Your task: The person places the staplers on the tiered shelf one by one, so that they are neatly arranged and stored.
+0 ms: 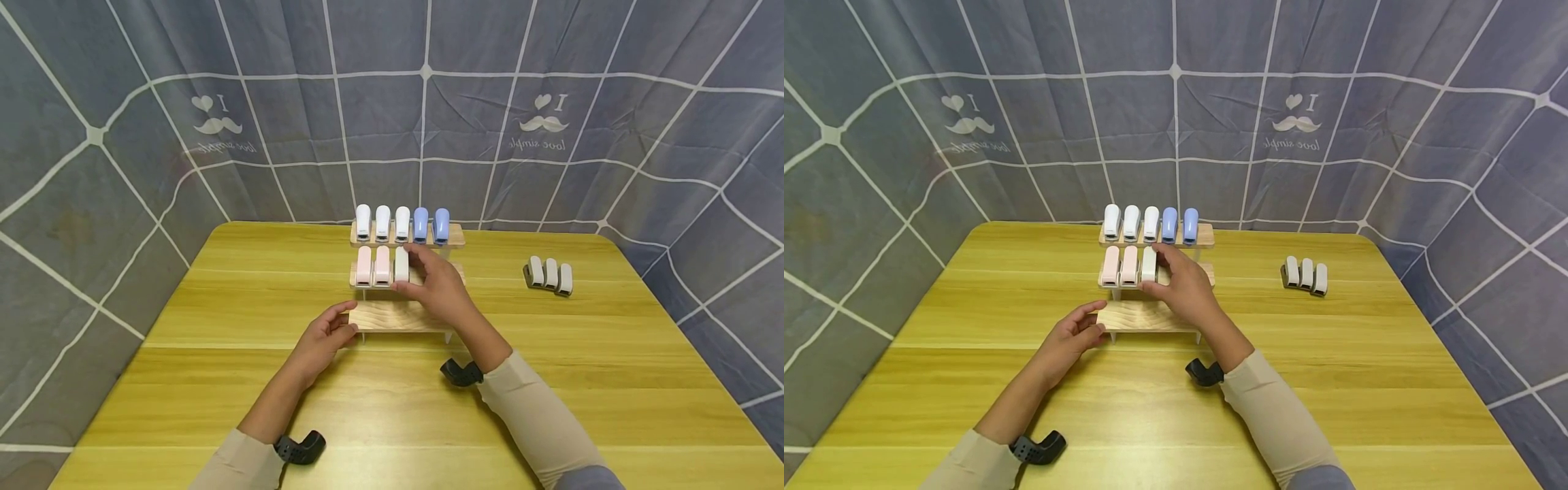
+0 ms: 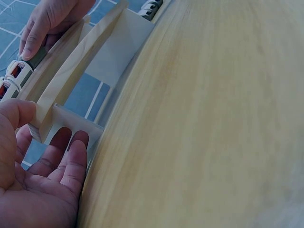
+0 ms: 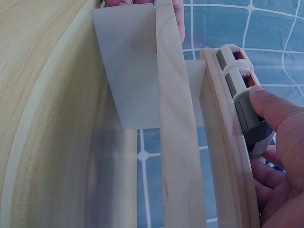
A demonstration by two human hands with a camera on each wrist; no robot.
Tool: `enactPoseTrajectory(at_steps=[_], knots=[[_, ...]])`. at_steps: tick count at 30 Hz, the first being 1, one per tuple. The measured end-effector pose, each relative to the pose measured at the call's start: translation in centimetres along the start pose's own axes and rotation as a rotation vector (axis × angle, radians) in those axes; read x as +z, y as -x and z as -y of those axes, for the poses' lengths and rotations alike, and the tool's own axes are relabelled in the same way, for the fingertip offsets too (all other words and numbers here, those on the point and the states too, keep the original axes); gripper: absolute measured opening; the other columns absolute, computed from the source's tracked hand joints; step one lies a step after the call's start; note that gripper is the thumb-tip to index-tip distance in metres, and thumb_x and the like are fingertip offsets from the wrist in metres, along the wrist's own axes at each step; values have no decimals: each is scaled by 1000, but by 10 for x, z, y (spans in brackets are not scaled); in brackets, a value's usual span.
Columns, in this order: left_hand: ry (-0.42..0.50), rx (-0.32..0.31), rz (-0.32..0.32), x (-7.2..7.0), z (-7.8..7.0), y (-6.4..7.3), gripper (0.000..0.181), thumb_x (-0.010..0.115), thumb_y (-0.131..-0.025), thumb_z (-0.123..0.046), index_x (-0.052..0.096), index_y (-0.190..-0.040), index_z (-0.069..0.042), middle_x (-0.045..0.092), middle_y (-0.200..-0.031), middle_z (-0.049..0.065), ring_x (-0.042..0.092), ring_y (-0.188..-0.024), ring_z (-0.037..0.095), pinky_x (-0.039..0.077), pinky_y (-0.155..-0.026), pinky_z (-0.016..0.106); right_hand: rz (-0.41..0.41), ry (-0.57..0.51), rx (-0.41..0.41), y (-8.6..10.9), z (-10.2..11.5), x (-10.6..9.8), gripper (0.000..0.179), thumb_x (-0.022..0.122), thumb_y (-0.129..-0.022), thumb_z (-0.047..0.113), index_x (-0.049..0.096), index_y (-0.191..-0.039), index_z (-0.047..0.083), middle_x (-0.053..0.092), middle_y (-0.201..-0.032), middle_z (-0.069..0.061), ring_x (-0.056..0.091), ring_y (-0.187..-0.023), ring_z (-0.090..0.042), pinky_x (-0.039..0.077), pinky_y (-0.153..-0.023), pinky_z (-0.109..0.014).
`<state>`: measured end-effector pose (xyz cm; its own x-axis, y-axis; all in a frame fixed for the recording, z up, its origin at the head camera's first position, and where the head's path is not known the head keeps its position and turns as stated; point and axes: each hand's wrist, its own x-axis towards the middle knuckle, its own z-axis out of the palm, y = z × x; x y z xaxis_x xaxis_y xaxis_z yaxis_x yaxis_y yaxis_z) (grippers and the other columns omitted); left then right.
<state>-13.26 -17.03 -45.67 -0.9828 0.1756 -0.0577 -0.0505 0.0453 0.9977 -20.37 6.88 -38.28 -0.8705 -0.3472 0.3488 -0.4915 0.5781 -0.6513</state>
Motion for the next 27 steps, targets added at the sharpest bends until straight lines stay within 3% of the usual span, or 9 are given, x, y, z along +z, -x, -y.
enactPoseTrajectory(at_steps=[27], knots=[[18, -1, -2, 2, -1, 1, 48, 57, -99, -4, 46, -146, -7, 56, -124, 19, 58, -107, 22, 53, -95, 35, -1, 32, 17, 1, -1, 1, 74, 81, -84, 38, 48, -145, 11, 57, -138, -9, 53, -128, -24, 39, -110, -44]])
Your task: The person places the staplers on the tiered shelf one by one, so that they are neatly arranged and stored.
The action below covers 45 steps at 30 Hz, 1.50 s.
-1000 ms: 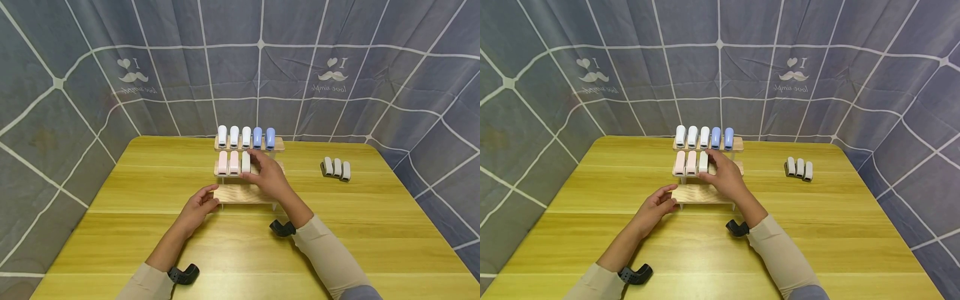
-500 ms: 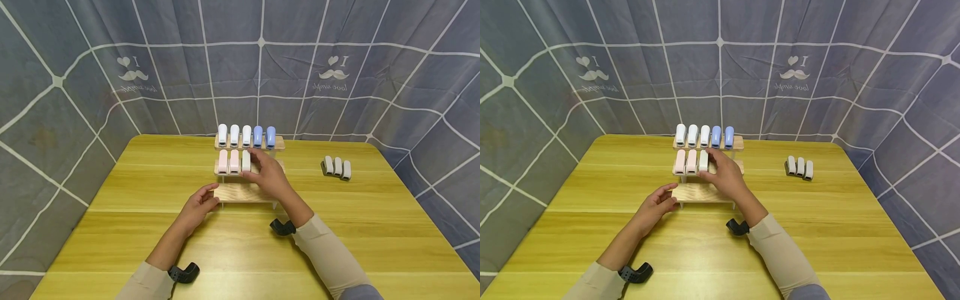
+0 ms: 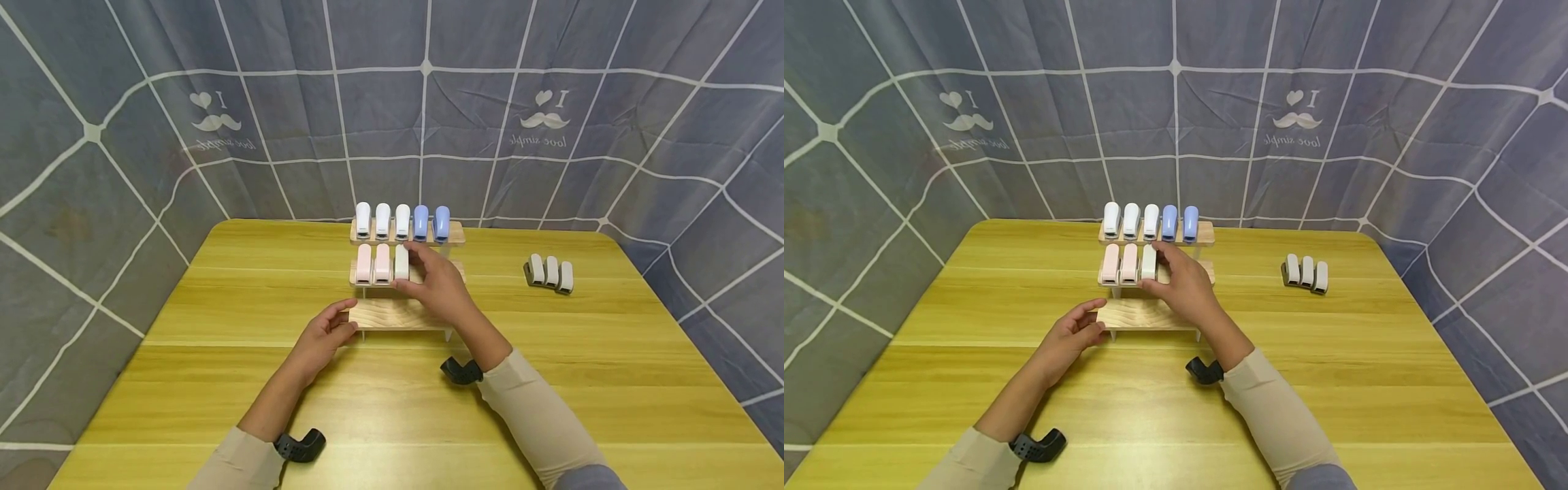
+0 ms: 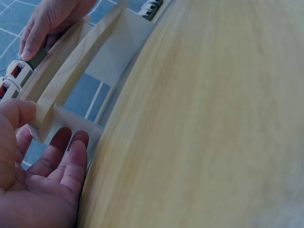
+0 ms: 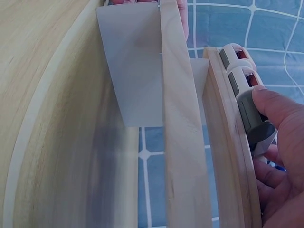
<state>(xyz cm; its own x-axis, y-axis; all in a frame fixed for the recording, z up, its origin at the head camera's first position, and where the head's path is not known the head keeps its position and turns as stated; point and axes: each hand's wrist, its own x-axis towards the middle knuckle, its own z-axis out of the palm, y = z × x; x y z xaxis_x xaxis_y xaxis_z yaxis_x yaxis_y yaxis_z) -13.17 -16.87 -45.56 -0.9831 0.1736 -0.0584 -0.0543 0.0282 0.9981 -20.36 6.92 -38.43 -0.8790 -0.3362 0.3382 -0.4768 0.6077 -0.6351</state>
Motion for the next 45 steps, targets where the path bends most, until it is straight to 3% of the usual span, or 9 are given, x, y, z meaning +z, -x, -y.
enactPoseTrajectory(at_steps=[8, 15, 24, 34, 41, 45], knots=[[-1, -1, 6, 0, 1, 0, 48, 57, -100, -5, 46, -146, -7, 55, -123, 19, 58, -108, 24, 53, -96, 35, 3, -23, -11, 1, 0, -2, 73, 81, -84, 37, 49, -144, 12, 58, -137, -9, 53, -127, -23, 41, -108, -43], [-12, 4, 11, -2, 2, -1, 48, 57, -100, -7, 45, -147, -7, 54, -128, 19, 58, -109, 22, 52, -97, 36, 20, -131, -42, 3, 0, -7, 69, 81, -86, 28, 49, -144, 11, 59, -129, -6, 57, -119, -20, 49, -100, -36], [-12, 4, 6, -2, 3, 0, 47, 57, -100, -7, 46, -146, -7, 55, -126, 19, 58, -109, 22, 53, -96, 35, 12, -129, -74, 12, -4, -19, 61, 79, -88, 24, 53, -141, 12, 61, -127, -7, 59, -117, -22, 52, -95, -42], [-9, 0, 4, -1, 1, 1, 47, 57, -100, -6, 46, -146, -7, 55, -125, 18, 59, -109, 24, 52, -97, 36, -59, -14, -210, 32, -19, -53, 52, 78, -87, 13, 58, -134, 4, 64, -123, -13, 61, -111, -26, 54, -86, -45], [-15, 1, 9, -1, 2, 0, 48, 58, -100, -8, 46, -146, -8, 54, -126, 18, 58, -110, 26, 52, -97, 37, -130, 21, -174, 53, -42, -83, 45, 76, -88, 7, 61, -130, 3, 64, -120, -14, 60, -109, -27, 51, -85, -46], [-11, 1, 8, -2, 2, 1, 48, 58, -100, -8, 46, -146, -8, 54, -125, 18, 56, -110, 27, 52, -97, 37, -180, 34, -133, 64, -57, -97, 43, 75, -88, 4, 61, -129, 2, 65, -120, -14, 61, -108, -28, 49, -83, -41]])
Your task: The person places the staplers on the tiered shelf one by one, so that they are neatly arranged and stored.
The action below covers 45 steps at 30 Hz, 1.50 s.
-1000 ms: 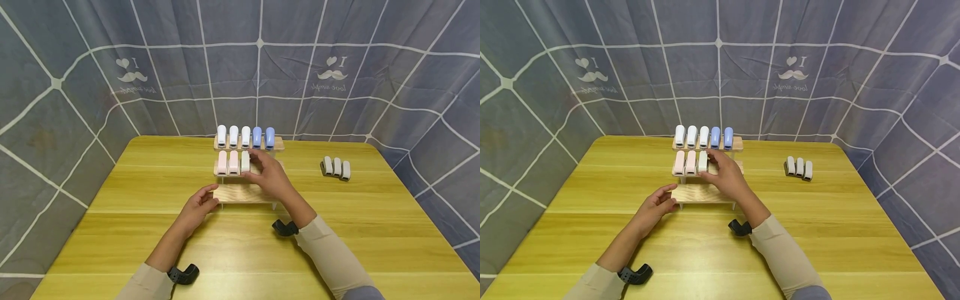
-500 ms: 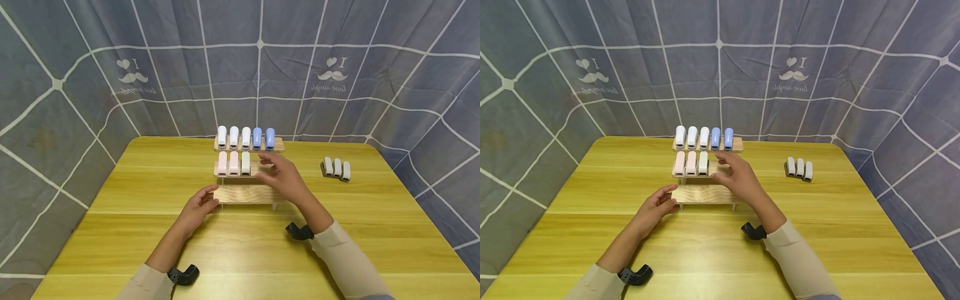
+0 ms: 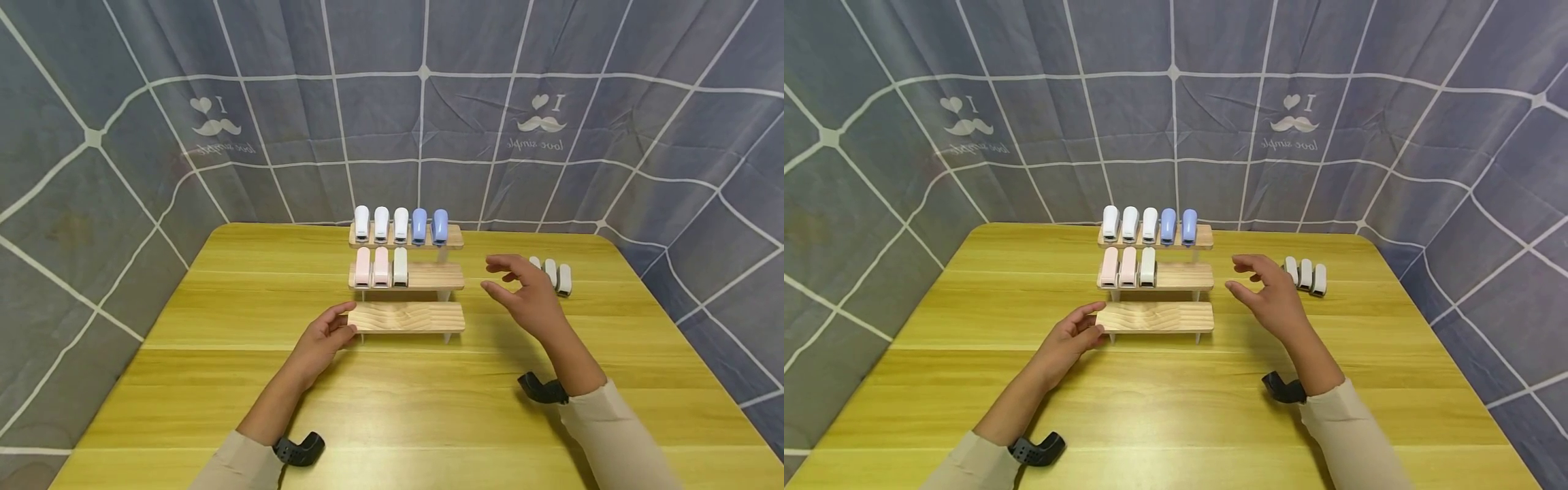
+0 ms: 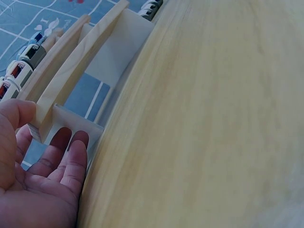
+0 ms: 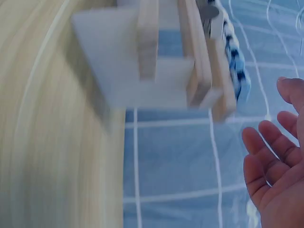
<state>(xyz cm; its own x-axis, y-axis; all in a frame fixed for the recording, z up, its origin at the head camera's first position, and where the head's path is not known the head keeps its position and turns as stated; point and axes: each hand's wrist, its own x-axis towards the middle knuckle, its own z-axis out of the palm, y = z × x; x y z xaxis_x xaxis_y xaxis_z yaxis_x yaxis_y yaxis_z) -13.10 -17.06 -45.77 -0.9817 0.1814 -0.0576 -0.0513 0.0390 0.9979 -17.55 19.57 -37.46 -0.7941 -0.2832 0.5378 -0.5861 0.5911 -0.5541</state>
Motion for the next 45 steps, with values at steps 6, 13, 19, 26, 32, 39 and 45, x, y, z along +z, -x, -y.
enactPoseTrajectory(at_steps=[6, 13, 19, 26, 32, 39, 45], knots=[[-3, 2, 2, -1, 1, 0, 48, 58, -100, -8, 45, -147, -7, 54, -124, 18, 57, -111, 28, 52, -98, 38, -32, 34, 133, 14, -27, -22, 38, 71, -94, 13, 62, -130, 3, 65, -117, -14, 61, -101, -26, 50, -80, -25], [-7, 0, 3, -1, 1, 0, 48, 58, -100, -9, 45, -147, -8, 54, -125, 18, 57, -111, 28, 52, -98, 39, -9, -18, 328, 25, -60, -50, 46, 66, -98, 25, 56, -136, 1, 62, -123, -21, 56, -102, -4, 44, -79, -9], [-11, -5, -1, -1, 0, 0, 48, 58, -100, -10, 45, -147, -8, 54, -125, 18, 57, -110, 27, 52, -97, 39, 4, 15, 426, 32, -90, -69, 54, 61, -100, 30, 48, -142, 0, 53, -136, -24, 51, -120, -31, 41, -80, -8], [-15, -6, -7, -1, 1, 1, 48, 58, -100, -9, 46, -147, -8, 55, -123, 17, 58, -109, 26, 52, -97, 39, 47, 37, 495, 36, -120, -77, 60, 61, -100, 30, 42, -146, -3, 43, -144, -29, 40, -130, -46, 44, -97, -49], [4, 9, 4, 0, 0, 0, 48, 58, -100, -6, 46, -146, -7, 56, -122, 18, 58, -108, 27, 53, -94, 36, 110, -54, 574, 41, -142, -76, 71, 60, -101, 33, 28, -153, -3, 32, -150, -31, 34, -134, -51, 48, -84, -27], [10, 11, 9, 1, -1, -1, 48, 57, -100, -6, 46, -146, -6, 55, -122, 19, 57, -108, 29, 53, -95, 37, 147, -92, 624, 41, -166, -77, 77, 57, -102, 37, 18, -156, -2, 24, -155, -31, 33, -135, -52, 37, -103, -64], [13, 11, 4, 0, 1, -1, 48, 57, -99, -5, 46, -146, -6, 55, -121, 19, 57, -107, 28, 54, -94, 36, 200, -105, 619, 38, -176, -76, 79, 58, -101, 36, 16, -157, 0, 17, -158, -29, 28, -137, -53, 34, -105, -66]])
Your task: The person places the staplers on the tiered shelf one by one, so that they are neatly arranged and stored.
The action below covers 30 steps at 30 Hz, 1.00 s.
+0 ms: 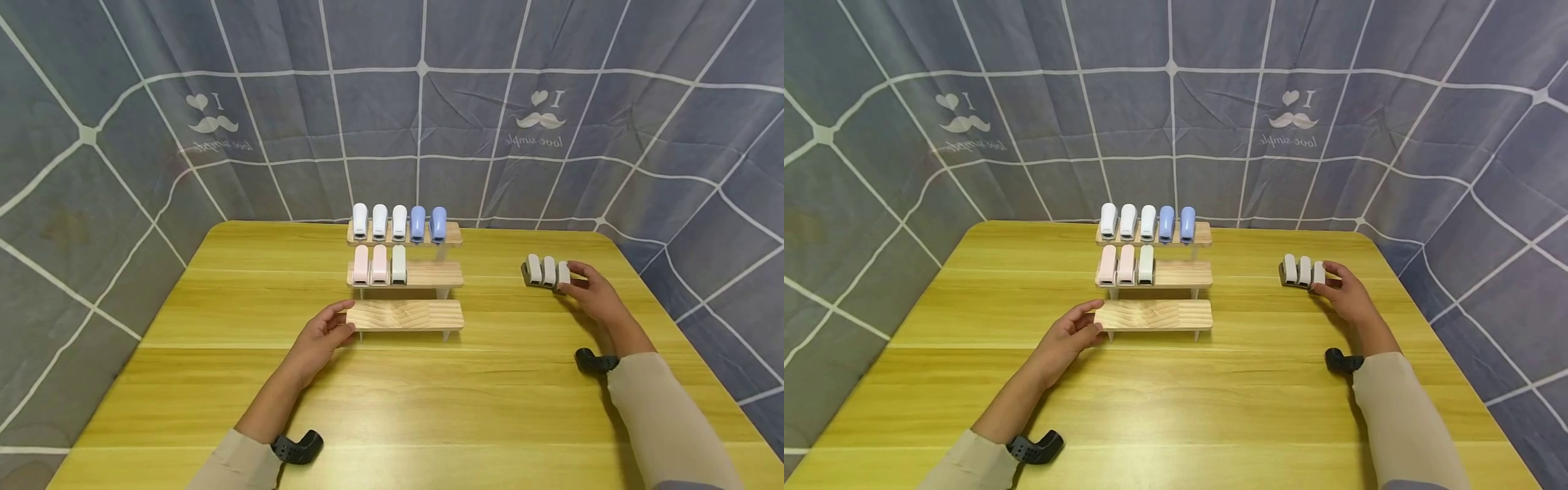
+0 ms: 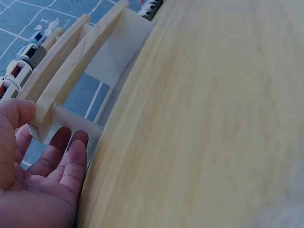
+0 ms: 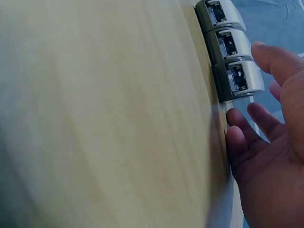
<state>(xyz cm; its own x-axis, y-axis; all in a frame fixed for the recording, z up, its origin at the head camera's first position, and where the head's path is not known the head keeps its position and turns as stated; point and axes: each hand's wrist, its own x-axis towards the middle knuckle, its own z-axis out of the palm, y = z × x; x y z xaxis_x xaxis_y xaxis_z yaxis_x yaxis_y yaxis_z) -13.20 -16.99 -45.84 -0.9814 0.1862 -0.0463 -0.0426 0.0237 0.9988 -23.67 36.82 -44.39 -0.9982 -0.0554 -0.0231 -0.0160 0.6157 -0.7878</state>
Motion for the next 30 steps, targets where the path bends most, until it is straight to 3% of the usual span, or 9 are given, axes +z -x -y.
enactPoseTrajectory(at_steps=[30], knots=[[-7, -1, -4, 0, -1, 1, 48, 57, -100, -5, 46, -146, -7, 56, -124, 19, 58, -109, 28, 53, -95, 36, 2, 57, -6, -11, 1, 5, 78, 60, -101, 33, 17, -157, -2, 36, -144, -35, 38, -127, -47, 37, -100, -57]])
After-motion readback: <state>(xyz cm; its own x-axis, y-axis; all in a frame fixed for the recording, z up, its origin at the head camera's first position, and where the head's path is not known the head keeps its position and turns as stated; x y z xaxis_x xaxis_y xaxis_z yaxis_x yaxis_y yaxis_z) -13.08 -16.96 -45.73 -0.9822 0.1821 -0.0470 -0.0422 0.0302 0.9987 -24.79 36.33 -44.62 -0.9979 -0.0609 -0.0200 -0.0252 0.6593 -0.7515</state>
